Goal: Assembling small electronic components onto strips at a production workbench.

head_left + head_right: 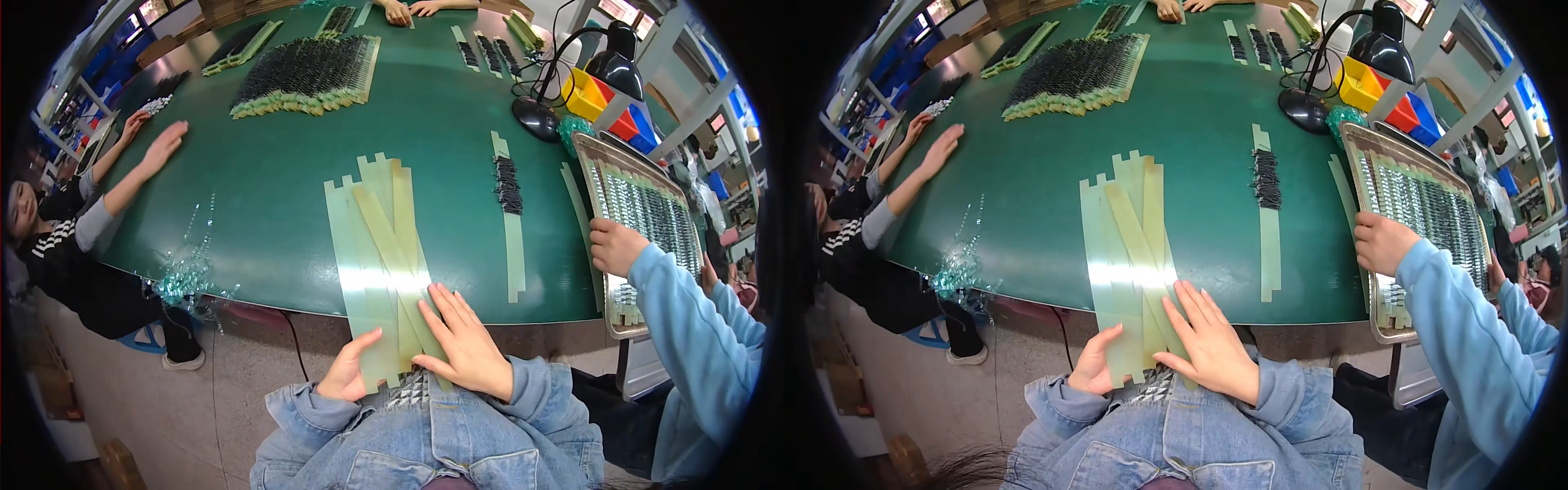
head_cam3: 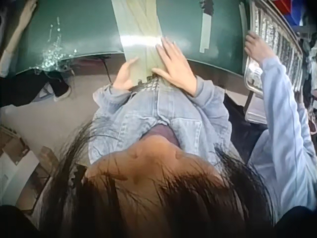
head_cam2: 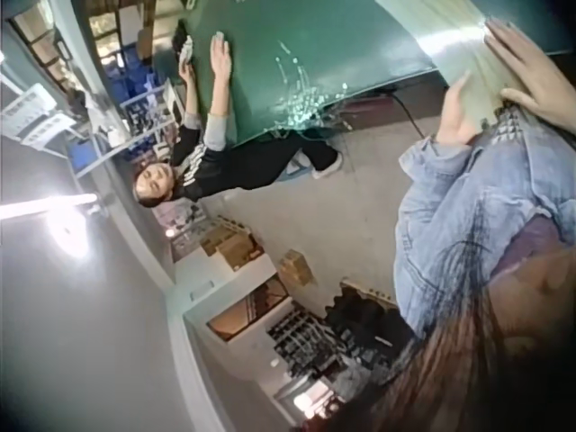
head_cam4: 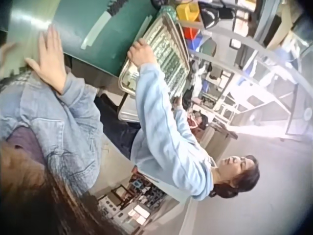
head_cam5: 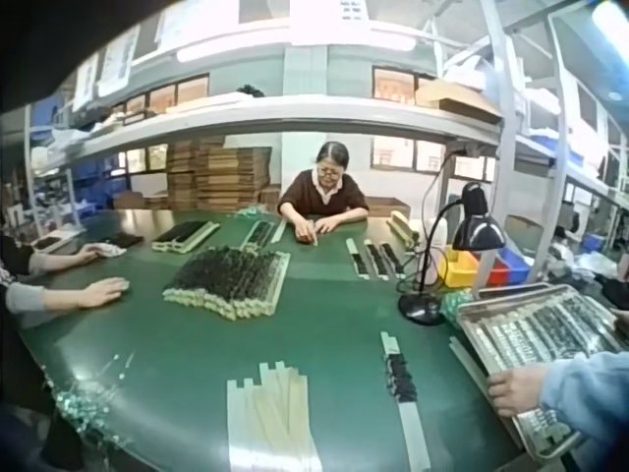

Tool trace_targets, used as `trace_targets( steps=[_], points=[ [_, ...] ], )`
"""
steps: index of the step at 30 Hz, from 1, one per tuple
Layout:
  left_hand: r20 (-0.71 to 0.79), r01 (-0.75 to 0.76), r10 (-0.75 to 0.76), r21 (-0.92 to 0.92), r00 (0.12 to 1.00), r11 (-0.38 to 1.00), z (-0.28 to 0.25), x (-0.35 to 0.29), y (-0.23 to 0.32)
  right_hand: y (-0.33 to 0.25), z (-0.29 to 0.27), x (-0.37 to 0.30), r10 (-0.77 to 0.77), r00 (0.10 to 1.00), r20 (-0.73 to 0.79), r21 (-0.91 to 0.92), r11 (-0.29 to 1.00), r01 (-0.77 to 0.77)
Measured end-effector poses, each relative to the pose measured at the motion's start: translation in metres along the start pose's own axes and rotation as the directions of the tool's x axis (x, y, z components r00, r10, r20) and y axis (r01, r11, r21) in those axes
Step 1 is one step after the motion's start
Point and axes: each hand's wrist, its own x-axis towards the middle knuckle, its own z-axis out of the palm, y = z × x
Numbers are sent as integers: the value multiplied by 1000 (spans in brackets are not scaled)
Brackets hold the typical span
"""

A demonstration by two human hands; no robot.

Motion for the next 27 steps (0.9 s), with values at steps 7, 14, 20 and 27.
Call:
trace_targets(
  steps=[7, 14, 20, 27],
  points=[
    [149, -83, 110, -175, 983, 981, -9, -25, -26, -21, 3, -18, -98, 994, 50, 84, 992, 94],
    [-7, -199, 200, -137, 980, 970, 4, -19, -21, -13, 12, -5, -44, 991, -129, 417, 904, 95],
    [-136, -233, 246, 108, 960, 967, 30, -17, -21, -22, 14, 9, 47, 989, -139, 650, 758, 55],
    [-89, -380, 463, 447, 882, 810, 46, -2, -31, -10, 27, 40, 348, 938, 6, 960, 260, -102]
  ],
)
